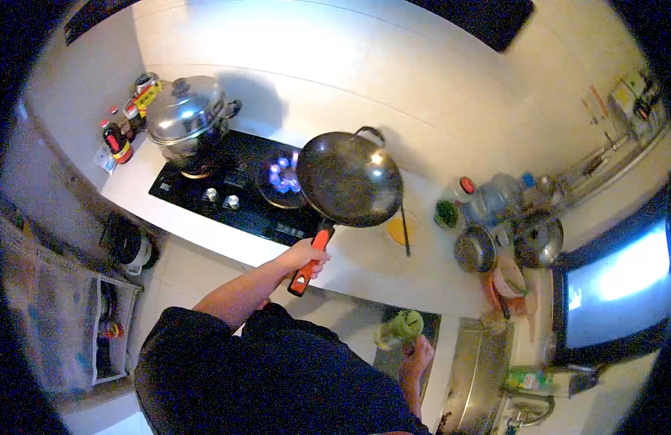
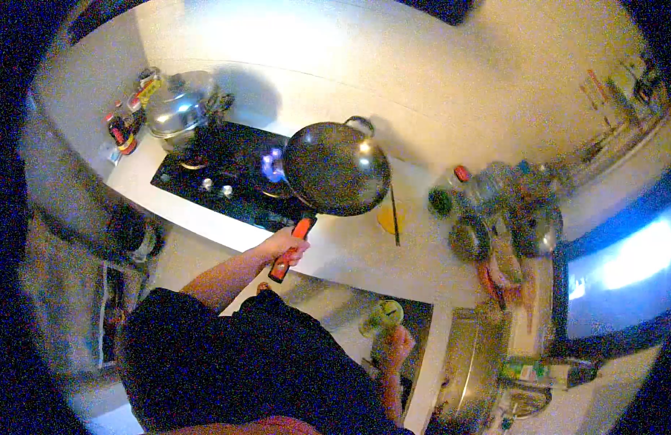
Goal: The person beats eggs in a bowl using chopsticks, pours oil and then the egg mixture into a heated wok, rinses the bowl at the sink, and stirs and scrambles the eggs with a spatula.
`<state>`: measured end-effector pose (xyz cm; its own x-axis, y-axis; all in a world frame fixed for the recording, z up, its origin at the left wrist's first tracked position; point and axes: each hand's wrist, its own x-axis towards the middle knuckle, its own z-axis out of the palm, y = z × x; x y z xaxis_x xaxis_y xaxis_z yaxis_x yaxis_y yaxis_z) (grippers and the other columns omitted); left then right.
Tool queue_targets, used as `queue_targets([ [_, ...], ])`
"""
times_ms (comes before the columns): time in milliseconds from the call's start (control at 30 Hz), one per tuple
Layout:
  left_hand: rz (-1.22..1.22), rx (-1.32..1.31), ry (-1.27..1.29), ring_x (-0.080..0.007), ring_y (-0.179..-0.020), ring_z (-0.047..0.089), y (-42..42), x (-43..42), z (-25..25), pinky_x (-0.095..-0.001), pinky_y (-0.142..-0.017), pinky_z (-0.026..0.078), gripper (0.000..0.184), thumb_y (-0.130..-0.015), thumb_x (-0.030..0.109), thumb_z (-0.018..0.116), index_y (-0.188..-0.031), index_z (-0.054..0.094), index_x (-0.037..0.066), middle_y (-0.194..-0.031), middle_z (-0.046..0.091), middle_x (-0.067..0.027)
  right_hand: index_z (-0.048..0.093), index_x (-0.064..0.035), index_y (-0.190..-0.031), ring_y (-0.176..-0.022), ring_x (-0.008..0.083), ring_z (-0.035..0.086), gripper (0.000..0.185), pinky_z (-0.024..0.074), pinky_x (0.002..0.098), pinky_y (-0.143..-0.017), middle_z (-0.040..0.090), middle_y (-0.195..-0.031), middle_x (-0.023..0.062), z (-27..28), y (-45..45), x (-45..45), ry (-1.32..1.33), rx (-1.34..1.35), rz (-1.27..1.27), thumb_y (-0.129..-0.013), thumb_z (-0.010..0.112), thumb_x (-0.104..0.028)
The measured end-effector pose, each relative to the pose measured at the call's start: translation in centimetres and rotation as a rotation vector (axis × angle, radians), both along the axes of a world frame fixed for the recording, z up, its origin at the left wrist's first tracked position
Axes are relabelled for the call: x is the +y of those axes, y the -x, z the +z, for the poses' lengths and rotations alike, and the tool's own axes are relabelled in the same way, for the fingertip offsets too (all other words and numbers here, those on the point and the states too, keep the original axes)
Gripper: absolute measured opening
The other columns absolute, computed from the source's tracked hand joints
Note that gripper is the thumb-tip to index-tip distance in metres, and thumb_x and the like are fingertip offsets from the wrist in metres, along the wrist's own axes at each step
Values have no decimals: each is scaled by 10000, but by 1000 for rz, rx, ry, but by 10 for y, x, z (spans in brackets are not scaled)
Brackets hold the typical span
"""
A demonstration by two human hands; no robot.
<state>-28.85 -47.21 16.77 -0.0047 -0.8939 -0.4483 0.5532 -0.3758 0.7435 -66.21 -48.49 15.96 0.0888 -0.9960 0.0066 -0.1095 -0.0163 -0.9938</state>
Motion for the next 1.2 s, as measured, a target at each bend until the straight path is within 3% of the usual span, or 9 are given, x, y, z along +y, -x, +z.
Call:
queue_targets([
  [100,52,-73,-58,-151,-410,448,-45,14,-22,-314,-414,418,198,-755,97,604,-624,466,44,-519,459,-40,487,-87,-608,-435,65,348,355,274,236,-400,410,-527,-32,-4,-41,-14,35,0,65,-855,510,-341],
  [233,88,28,-48,-155,-411,452,-98,37,-40,-312,-410,417,208,-768,111,597,-629,461,38,-514,459,-45,487,-79,-625,-441,74,367,323,295,245,-405,420,-531,-24,-3,-103,-23,43,80,83,-858,510,-302],
  [367,86,34,-22,-152,-413,457,-129,45,-59,-310,-406,417,207,-771,106,599,-643,452,39,-529,460,-43,489,-74,-606,-444,115,380,292,288,260,-433,468,-536,-2,15,-164,-14,-150,-200,-18,-846,529,-235],
  [467,88,7,-41,-144,-414,461,-147,45,-74,-311,-402,419,179,-767,97,609,-704,451,43,-550,467,-40,504,-71,-622,-460,112,409,283,319,260,-450,480,-540,2,27,-208,-7,-169,-225,-191,-843,538,-244],
  [600,95,-13,-107,-134,-418,464,-161,45,-72,-306,-397,422,187,-761,92,624,-797,444,54,-578,479,-34,481,-91,-652,-468,98,412,281,317,251,-429,467,-559,0,-2,-210,-24,-54,-12,7,-841,536,-290],
  [667,89,1,-98,-137,-442,479,-165,43,-78,-300,-403,426,202,-765,115,627,-828,442,64,-590,483,-31,497,-92,-778,-508,93,426,244,335,234,-434,470,-642,9,34,-240,-34,-228,7,53,-824,550,-326],
  [933,105,59,-91,-153,-526,517,-167,60,-82,-300,-463,452,259,-846,251,552,-952,407,64,-684,499,-53,538,-66,-603,-440,96,413,438,320,265,-412,418,-480,-14,71,-324,-135,10,546,270,-813,525,-450],
  [1000,101,26,-110,-160,-541,526,-164,67,-73,-310,-466,455,266,-872,269,516,-974,389,58,-699,495,-60,580,-15,-613,-475,125,460,484,369,293,-466,489,-514,27,73,-350,-165,266,788,392,-807,530,-457],
  [1200,138,68,-60,-195,-586,566,-156,73,-70,-366,-531,505,346,-886,279,489,-1051,338,15,-765,509,-108,635,66,-790,-670,286,612,603,451,367,-654,628,-712,198,100,-447,-191,471,1099,590,-754,547,-530],
])
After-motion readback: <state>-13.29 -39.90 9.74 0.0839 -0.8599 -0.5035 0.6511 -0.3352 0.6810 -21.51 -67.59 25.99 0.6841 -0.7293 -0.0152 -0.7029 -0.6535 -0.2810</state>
